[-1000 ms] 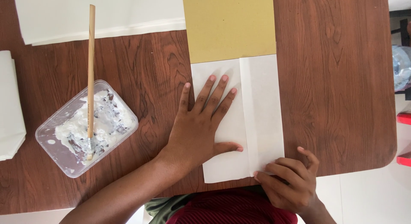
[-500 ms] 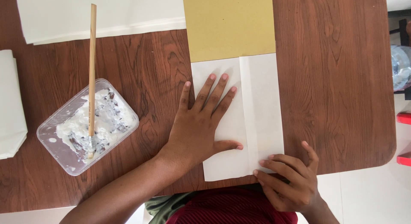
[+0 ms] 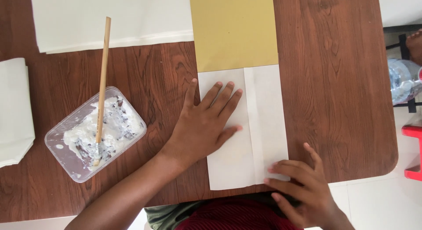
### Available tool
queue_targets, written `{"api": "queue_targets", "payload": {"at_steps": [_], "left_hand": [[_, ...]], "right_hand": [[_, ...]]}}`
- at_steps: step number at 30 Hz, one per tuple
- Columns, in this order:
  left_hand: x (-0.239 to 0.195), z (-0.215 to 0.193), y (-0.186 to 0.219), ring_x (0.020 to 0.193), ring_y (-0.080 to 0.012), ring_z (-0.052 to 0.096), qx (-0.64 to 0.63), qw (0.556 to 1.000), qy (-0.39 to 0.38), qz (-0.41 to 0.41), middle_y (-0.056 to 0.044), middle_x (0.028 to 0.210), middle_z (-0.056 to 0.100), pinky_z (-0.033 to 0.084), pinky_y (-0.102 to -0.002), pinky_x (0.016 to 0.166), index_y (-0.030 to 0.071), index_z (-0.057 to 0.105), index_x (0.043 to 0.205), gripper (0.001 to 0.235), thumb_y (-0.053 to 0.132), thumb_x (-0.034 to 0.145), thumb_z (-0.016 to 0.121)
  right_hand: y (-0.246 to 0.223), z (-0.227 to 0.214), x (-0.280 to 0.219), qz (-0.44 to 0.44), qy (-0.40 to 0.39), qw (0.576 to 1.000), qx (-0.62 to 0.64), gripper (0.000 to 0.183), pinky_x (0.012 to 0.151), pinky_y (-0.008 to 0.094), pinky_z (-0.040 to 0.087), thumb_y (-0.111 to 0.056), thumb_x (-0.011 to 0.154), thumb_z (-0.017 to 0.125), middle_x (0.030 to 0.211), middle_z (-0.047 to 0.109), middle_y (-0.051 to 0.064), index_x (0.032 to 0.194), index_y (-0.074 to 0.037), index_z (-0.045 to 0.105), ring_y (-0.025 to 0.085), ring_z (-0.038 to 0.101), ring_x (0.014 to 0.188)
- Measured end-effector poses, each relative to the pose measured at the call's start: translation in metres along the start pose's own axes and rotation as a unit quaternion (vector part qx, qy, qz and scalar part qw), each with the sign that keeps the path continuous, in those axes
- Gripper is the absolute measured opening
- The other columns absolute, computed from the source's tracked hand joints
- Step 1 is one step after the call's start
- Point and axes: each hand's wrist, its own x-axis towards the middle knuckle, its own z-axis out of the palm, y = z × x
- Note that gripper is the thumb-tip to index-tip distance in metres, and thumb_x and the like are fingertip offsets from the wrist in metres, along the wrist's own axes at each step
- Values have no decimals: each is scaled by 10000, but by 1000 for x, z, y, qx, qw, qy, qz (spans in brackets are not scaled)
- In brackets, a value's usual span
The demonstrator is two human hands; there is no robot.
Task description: The person is manually constructing a paper bag by folding paper sheets and applying glue with a brush.
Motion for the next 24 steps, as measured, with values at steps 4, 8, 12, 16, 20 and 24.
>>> {"api": "queue_targets", "payload": {"at_steps": [4,8,12,16,20,24], "left_hand": [[6,3,-17,1250,-250,548,-107,994,27,20,-55,1416,565,393,-586,1140,82,510,1481,525,398,1064,550],[10,12,-27,1220,-281,539,-135,989,46,36,-67,1352,579,410,-545,1094,76,520,1473,566,432,1038,588],[11,12,-29,1468,-302,429,-150,988,21,17,-136,1603,428,349,-519,1178,72,447,1535,680,529,1038,528],[12,13,-29,1544,-286,340,-146,989,-2,11,-145,1667,336,287,-514,1245,62,419,1557,712,548,1042,491],[14,13,-31,1505,-298,401,-146,989,12,15,-163,1644,375,332,-509,1193,54,452,1533,705,548,1031,499],[15,13,-32,1501,-313,400,-157,987,6,17,-161,1633,392,330,-529,1184,59,444,1538,717,549,1018,507]], "right_hand": [[23,-10,4,54,-5,999,-6,292,1251,568,336,-174,909,608,1316,664,102,1175,-90,693,278,655,1235],[39,-15,30,50,-46,995,-70,400,1286,572,248,-217,994,524,1474,586,126,1356,-63,597,312,546,1399],[59,-17,54,68,-115,990,-37,531,1282,618,103,-247,1024,459,1632,402,129,1521,-67,410,340,349,1536],[73,-18,76,69,-153,985,-27,580,1265,617,38,-242,1032,437,1673,327,105,1568,-50,327,329,269,1563],[79,-14,92,55,-171,983,-30,560,1270,587,29,-252,1044,405,1655,361,96,1562,-48,343,316,271,1560],[80,-9,101,16,-172,981,-88,556,1267,607,46,-262,1051,393,1655,367,83,1564,-52,350,296,274,1562]]}}
